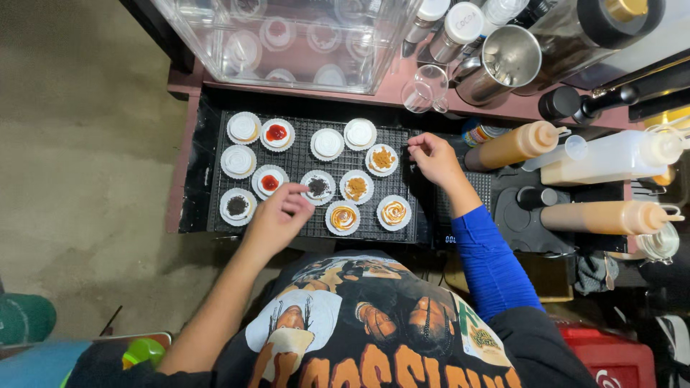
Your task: The person decorates cupcakes on a wire rack by spooning red jam onto the frosting of several cupcakes. They handle a jar of jam, a spoon, and the cupcakes, then place the jar back and wipe their hands.
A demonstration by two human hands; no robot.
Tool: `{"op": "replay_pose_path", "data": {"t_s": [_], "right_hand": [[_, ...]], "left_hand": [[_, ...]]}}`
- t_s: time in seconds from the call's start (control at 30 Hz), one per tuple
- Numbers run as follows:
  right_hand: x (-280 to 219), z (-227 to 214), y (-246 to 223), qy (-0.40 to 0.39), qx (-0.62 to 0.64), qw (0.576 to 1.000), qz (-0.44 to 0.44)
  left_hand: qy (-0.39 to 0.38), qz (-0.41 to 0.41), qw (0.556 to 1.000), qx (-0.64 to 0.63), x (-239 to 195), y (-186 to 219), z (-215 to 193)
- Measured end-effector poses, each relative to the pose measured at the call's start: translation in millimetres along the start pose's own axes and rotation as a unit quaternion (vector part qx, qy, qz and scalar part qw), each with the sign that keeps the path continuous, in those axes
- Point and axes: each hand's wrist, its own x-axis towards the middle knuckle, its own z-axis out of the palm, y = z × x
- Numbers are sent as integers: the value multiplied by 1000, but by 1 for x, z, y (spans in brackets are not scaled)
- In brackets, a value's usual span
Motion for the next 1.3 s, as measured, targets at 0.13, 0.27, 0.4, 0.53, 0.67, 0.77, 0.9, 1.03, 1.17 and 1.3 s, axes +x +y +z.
{"op": "replay_pose_path", "data": {"t_s": [0.13,0.27,0.4,0.53,0.67,0.77,0.9,1.03,1.17,1.3], "right_hand": [[-16,-3,-15,46,-34,998,-37],[-32,-7,-37,81,-126,989,-7],[-40,-9,-53,78,-115,990,-17],[-49,-9,-66,80,-89,993,-20],[-59,-9,-77,71,-16,997,-38],[-66,-11,-79,70,-2,997,-33],[-70,-16,-75,79,-9,996,-49],[-79,-22,-74,91,-8,996,-21],[-96,-32,-81,80,43,996,15],[-115,-58,-93,113,65,991,36]], "left_hand": [[93,167,966,175,24,11,-20],[153,269,929,203,68,17,-25],[108,179,965,158,106,12,-16],[103,216,947,214,125,8,-10],[69,169,966,181,133,7,-4],[70,156,975,141,134,8,-2],[69,113,983,123,128,13,-6],[50,107,991,60,116,21,-8],[17,65,997,26,106,26,-1],[5,69,997,24,104,31,13]]}}
